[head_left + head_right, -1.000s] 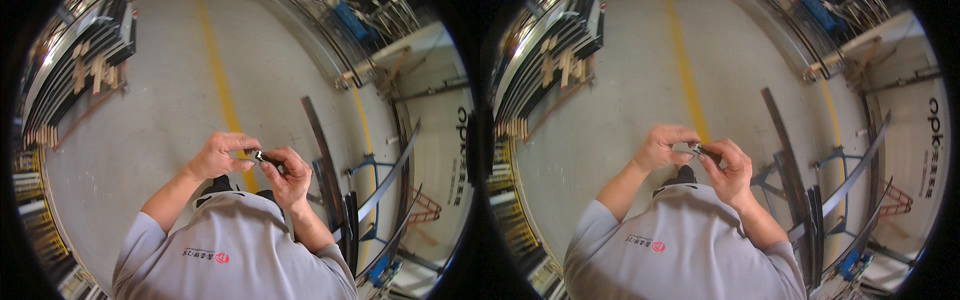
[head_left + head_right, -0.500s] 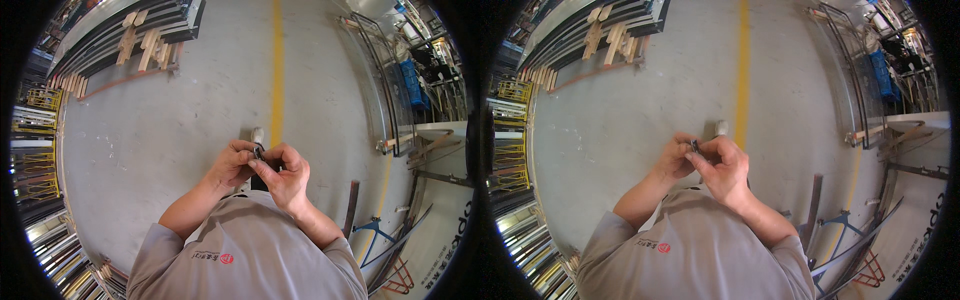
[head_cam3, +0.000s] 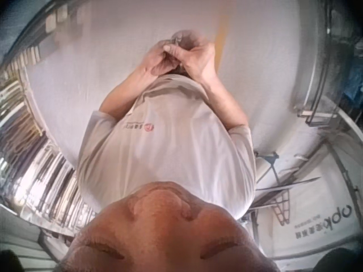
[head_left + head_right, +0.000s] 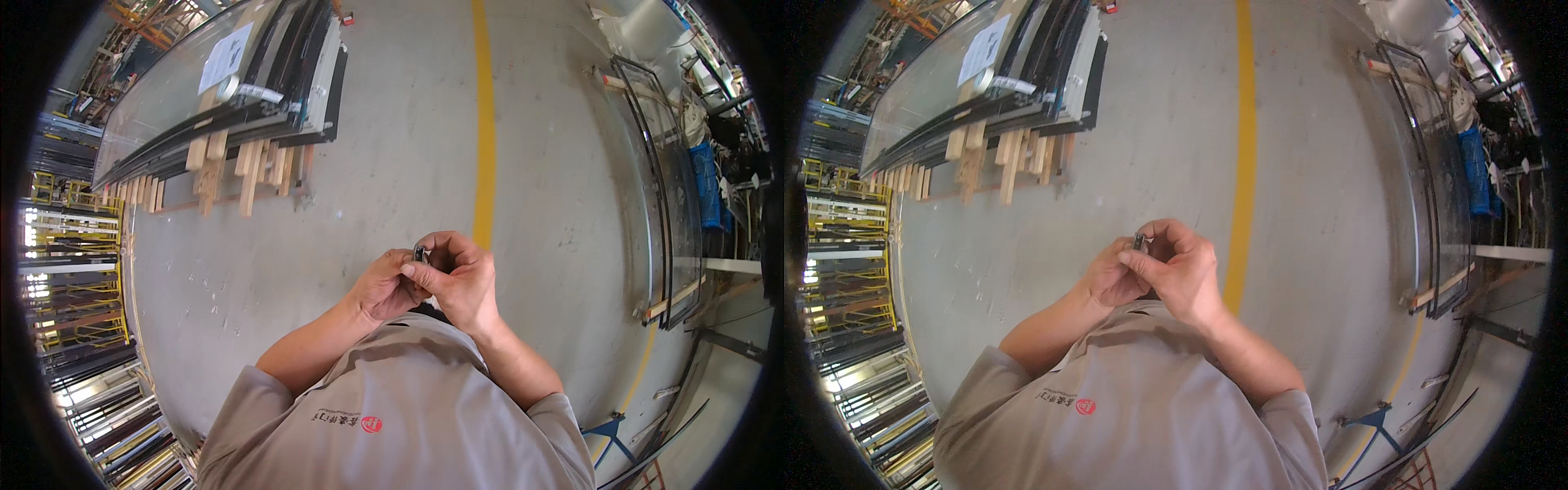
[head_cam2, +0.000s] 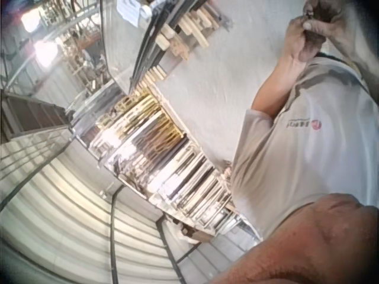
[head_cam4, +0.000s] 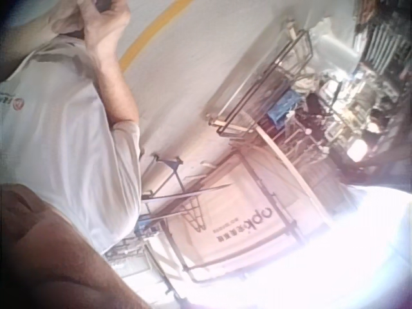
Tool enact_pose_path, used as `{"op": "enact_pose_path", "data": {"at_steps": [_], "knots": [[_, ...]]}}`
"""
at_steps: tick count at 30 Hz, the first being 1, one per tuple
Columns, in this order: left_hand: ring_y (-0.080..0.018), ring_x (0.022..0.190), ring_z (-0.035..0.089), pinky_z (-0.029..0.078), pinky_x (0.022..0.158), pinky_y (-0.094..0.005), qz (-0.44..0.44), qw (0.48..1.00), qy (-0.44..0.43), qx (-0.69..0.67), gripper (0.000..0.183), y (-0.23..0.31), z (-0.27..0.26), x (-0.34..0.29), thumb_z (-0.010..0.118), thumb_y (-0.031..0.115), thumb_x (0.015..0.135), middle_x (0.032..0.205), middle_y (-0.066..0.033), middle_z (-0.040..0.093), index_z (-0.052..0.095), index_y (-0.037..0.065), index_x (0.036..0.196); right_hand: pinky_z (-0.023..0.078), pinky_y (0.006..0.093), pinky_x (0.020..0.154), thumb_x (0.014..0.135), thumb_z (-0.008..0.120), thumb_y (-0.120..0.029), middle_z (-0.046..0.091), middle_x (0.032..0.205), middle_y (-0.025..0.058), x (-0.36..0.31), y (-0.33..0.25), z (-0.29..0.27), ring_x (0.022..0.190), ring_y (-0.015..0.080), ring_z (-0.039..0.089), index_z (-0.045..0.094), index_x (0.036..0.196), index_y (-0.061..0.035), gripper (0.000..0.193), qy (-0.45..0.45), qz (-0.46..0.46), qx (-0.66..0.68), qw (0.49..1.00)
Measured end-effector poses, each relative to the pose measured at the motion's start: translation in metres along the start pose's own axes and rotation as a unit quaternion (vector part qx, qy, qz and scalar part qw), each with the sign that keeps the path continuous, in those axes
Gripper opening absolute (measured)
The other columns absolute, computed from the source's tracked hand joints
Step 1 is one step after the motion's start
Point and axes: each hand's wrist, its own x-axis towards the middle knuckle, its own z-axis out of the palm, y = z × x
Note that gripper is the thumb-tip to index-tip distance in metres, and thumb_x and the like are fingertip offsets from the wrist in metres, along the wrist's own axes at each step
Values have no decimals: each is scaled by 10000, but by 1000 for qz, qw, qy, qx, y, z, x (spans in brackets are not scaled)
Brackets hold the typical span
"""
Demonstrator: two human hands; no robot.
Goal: The person drills holes into metal frame pieces using a power drill, secures several components together with screws and a screwdriver, assembles a small blue metal bracket by hand, and picks up a hand grinder at a workbench.
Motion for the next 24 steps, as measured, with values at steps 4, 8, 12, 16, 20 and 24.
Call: {"op": "enact_pose_path", "data": {"at_steps": [4,8,12,16,20,24], "knots": [[-127,769,644,549,694,-290,-31,998,-45,-18,220,95,-7,105,721,291,943,868,-8,672,686,83,883,480,221,562,847,826,-75,620,721,1,139,-21,-13,632,56,560,641,987,34,256,3,13,-28,1000],[-104,700,597,500,645,-265,-58,995,-56,-64,232,205,2,219,708,297,955,807,19,637,668,93,852,536,245,588,851,824,-87,640,723,28,292,-48,-20,646,82,622,616,979,41,276,-8,40,73,997],[-91,689,588,500,639,-260,-77,989,-79,-94,234,320,39,326,692,294,968,796,16,628,659,101,840,560,258,607,844,827,-82,656,740,48,443,-93,-29,662,101,651,603,969,44,285,26,37,57,997],[-123,695,604,513,625,-270,-100,992,-46,-62,200,422,90,417,690,224,956,812,-12,643,658,61,845,561,254,609,840,822,-64,663,759,62,563,-144,-46,662,110,651,598,973,48,283,56,25,-33,998],[-158,730,633,521,627,-276,-91,994,-52,-1,175,533,116,532,704,196,936,846,-50,675,700,21,926,557,259,616,833,815,-20,647,786,49,706,-168,-68,705,107,647,601,1005,34,280,46,-15,68,997],[-153,731,601,482,671,-302,-51,994,-57,77,237,625,97,644,770,221,890,876,-65,684,713,4,967,552,253,639,817,821,12,548,819,-14,853,-145,-93,738,78,582,619,1028,-14,294,12,-72,92,993]]}}
